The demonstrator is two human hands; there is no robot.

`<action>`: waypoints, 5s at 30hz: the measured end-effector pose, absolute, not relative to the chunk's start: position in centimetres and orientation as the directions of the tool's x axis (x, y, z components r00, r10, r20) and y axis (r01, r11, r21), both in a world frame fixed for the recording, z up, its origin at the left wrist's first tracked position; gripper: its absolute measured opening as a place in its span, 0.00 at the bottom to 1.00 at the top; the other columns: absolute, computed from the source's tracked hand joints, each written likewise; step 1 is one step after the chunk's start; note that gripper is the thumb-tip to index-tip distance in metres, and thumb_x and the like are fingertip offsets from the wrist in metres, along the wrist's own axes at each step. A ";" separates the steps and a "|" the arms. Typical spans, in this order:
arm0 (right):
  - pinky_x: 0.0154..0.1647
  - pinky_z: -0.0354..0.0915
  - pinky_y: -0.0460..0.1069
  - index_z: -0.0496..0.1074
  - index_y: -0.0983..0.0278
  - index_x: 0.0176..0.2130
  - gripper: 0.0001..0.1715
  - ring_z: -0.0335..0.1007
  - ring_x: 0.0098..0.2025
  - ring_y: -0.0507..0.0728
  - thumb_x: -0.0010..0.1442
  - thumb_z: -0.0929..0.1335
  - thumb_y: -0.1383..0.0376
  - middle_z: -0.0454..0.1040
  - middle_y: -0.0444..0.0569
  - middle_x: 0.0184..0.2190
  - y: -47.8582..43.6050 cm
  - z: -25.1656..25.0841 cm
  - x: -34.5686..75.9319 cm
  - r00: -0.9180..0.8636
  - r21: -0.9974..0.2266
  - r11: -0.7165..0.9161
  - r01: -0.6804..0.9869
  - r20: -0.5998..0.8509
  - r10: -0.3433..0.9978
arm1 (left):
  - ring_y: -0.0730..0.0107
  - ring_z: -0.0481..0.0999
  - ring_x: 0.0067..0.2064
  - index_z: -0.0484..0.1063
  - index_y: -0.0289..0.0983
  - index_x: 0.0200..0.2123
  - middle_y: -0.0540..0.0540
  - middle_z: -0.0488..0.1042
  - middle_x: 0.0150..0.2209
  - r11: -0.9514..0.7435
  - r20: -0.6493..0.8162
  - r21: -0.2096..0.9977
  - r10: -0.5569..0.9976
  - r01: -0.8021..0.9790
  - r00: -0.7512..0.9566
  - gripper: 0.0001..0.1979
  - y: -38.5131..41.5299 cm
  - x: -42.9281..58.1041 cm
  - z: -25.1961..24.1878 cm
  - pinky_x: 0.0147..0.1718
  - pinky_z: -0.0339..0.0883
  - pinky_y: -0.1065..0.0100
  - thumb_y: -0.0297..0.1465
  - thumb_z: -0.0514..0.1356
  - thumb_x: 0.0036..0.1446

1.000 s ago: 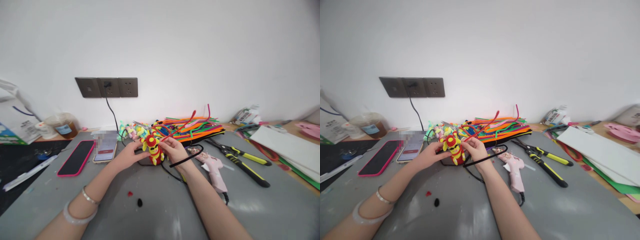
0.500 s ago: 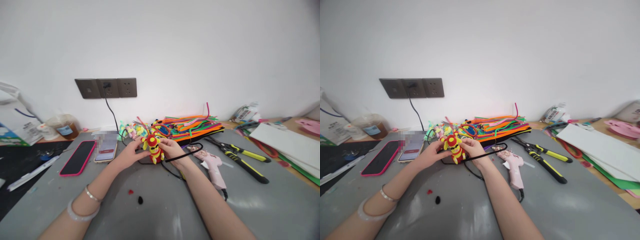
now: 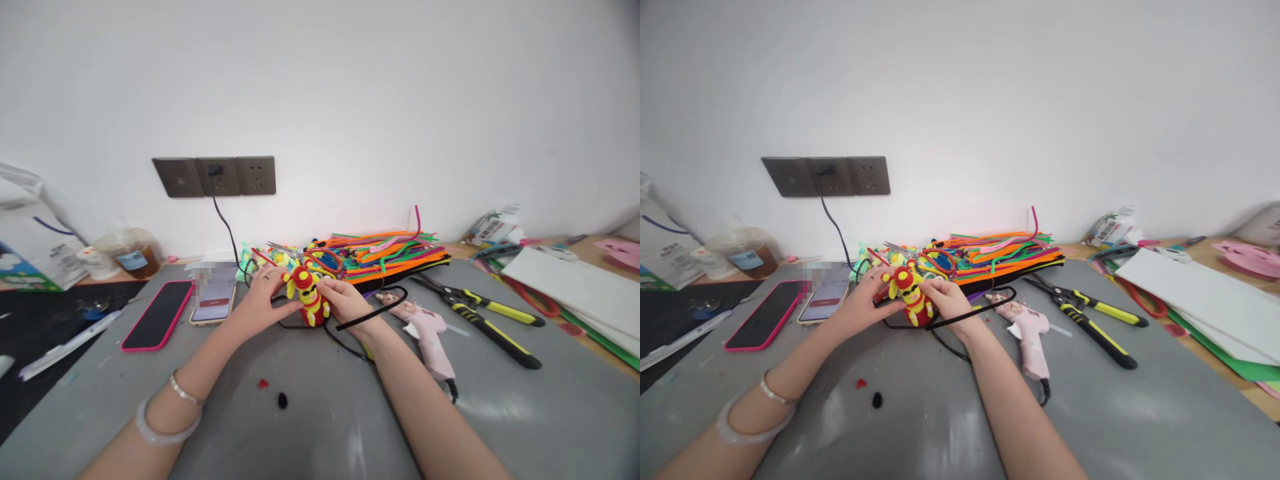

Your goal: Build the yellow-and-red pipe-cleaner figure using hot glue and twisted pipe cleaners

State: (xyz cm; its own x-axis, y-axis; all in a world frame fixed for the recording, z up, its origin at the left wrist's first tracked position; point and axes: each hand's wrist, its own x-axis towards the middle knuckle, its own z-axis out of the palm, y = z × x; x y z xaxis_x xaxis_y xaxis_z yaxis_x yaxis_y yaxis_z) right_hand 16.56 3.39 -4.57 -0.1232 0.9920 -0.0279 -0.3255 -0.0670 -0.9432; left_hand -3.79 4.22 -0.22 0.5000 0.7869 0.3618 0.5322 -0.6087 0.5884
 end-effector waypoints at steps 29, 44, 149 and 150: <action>0.39 0.69 0.49 0.76 0.61 0.30 0.16 0.76 0.33 0.54 0.41 0.81 0.61 0.81 0.43 0.31 1.7 -2.9 17.7 -0.208 -0.950 -0.025 -0.312 0.043 0.977 | 0.69 0.76 0.28 0.82 0.38 0.30 0.49 0.82 0.28 -0.488 0.321 0.724 0.864 0.488 0.389 0.09 3.0 -2.8 0.3 0.29 0.68 0.71 0.37 0.65 0.54; 0.34 0.65 0.47 0.74 0.61 0.29 0.18 0.70 0.29 0.51 0.42 0.81 0.59 0.77 0.41 0.27 1.5 -2.8 17.3 -0.093 -0.959 0.036 -0.283 0.064 0.994 | 0.70 0.72 0.25 0.82 0.38 0.32 0.50 0.81 0.26 -0.456 0.294 0.661 0.888 0.596 0.353 0.09 1.4 -1.8 1.3 0.29 0.63 0.69 0.34 0.62 0.56; 0.26 0.57 0.45 0.73 0.60 0.30 0.16 0.62 0.26 0.50 0.47 0.78 0.56 0.71 0.40 0.27 0.6 -1.7 17.0 0.015 -0.935 0.003 -0.355 -0.002 1.000 | 0.63 0.79 0.47 0.76 0.39 0.45 0.43 0.80 0.45 -0.626 0.372 0.617 0.766 0.477 0.525 0.11 3.0 -2.7 -0.5 0.48 0.71 0.65 0.29 0.57 0.61; 0.26 0.58 0.45 0.73 0.59 0.31 0.16 0.62 0.27 0.51 0.47 0.78 0.56 0.71 0.40 0.27 0.6 -1.8 17.0 0.014 -0.935 0.004 -0.356 -0.001 1.000 | 0.63 0.79 0.48 0.76 0.38 0.46 0.43 0.80 0.46 -0.629 0.364 0.616 0.761 0.474 0.537 0.11 2.9 -2.7 -0.5 0.49 0.70 0.64 0.30 0.57 0.62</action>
